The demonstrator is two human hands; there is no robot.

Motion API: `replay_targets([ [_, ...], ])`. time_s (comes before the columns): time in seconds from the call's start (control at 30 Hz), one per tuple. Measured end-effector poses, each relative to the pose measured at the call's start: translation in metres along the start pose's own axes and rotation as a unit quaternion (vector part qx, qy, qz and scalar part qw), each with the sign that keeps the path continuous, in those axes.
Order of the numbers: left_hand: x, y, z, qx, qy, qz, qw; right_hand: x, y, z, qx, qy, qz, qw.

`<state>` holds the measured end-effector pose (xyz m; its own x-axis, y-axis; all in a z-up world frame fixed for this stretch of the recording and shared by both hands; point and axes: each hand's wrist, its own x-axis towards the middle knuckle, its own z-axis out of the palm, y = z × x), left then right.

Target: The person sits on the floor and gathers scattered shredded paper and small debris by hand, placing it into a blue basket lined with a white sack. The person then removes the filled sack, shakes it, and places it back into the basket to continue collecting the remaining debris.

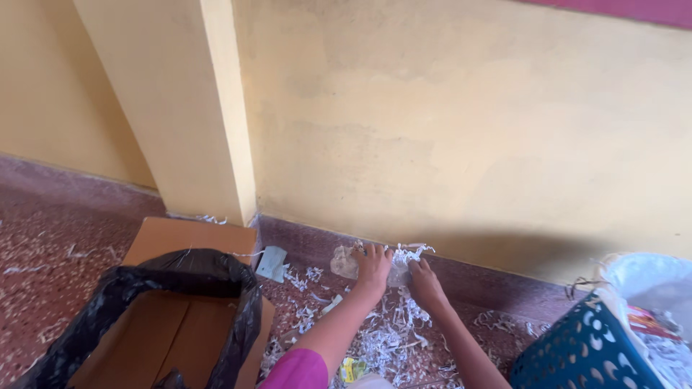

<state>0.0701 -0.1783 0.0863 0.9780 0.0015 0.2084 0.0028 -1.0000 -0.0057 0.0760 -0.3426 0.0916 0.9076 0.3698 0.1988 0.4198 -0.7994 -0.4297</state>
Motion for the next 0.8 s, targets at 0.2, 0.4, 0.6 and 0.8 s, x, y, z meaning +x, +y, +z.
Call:
replay_targets([
  [0.2,0.027,0.031,-0.079,0.014,0.033,0.042,0.998,0.021,0.017,-0.066,-0.028,0.069,-0.020,0.997],
  [0.4,0.055,0.094,-0.143,-0.009,0.111,0.070,0.991,0.008,0.026,-0.173,-0.042,0.087,0.013,0.995],
  [0.6,0.059,0.192,-0.209,-0.014,0.137,0.128,0.982,-0.045,0.054,-0.279,-0.078,0.162,0.027,0.983],
  [0.8,0.055,0.314,-0.255,-0.067,0.149,0.207,0.965,-0.124,0.105,-0.369,-0.122,0.236,0.067,0.962],
])
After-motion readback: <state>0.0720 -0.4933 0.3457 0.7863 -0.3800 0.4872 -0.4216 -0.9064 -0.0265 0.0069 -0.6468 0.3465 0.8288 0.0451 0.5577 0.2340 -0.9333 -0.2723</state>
